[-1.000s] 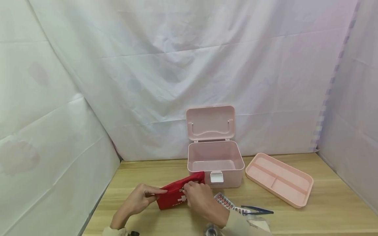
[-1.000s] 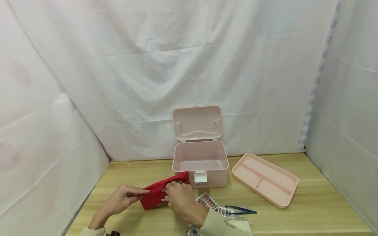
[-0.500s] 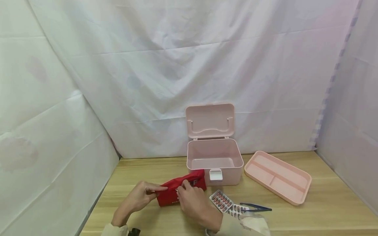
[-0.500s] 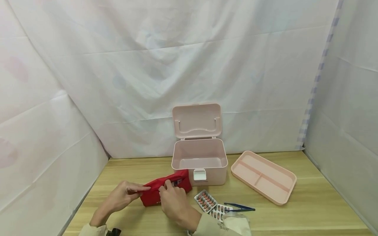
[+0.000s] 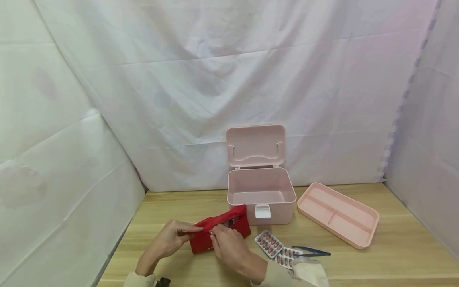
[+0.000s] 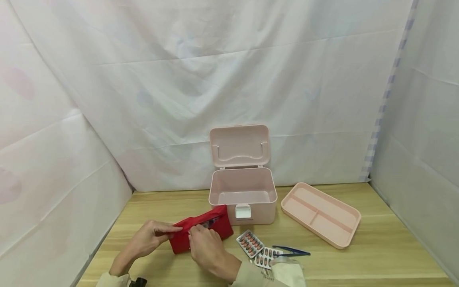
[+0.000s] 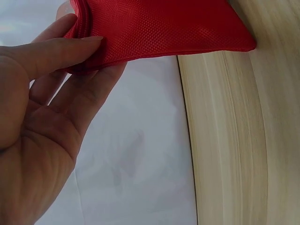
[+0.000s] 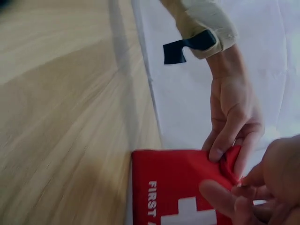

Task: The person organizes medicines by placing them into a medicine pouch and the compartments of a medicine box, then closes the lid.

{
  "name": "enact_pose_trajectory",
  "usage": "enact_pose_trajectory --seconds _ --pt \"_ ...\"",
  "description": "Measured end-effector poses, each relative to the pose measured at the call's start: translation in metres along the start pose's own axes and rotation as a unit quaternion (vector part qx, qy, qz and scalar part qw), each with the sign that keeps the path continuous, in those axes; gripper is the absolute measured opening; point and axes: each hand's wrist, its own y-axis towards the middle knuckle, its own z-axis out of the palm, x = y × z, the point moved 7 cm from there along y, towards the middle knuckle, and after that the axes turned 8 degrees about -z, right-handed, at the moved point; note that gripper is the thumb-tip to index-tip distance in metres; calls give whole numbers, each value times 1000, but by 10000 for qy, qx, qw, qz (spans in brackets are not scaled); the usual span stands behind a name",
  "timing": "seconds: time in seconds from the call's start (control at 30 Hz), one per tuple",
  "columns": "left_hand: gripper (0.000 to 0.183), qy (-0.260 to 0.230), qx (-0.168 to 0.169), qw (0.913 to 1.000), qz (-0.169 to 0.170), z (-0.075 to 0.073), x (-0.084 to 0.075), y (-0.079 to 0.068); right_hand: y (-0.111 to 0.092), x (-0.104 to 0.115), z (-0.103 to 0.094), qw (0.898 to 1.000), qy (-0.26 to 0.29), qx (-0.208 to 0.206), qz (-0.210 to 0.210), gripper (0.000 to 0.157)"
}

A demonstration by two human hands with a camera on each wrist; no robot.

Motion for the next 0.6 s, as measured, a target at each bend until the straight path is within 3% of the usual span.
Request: enact_pose_trajectory --seconds 0.13,0.4,0.6 --pt "31 -45 -56 9999 70 -3 -1 -1 0 -4 0 9995 226 78 -210 10" --pt "31 -332 -30 9994 52 -2 -1 -4 -8 -14 -3 9996 77 20 -264 8" --pt "31 -130 -108 9997 198 -4 -4 -2 -11 -20 -15 9987 -59 -400 -299 7"
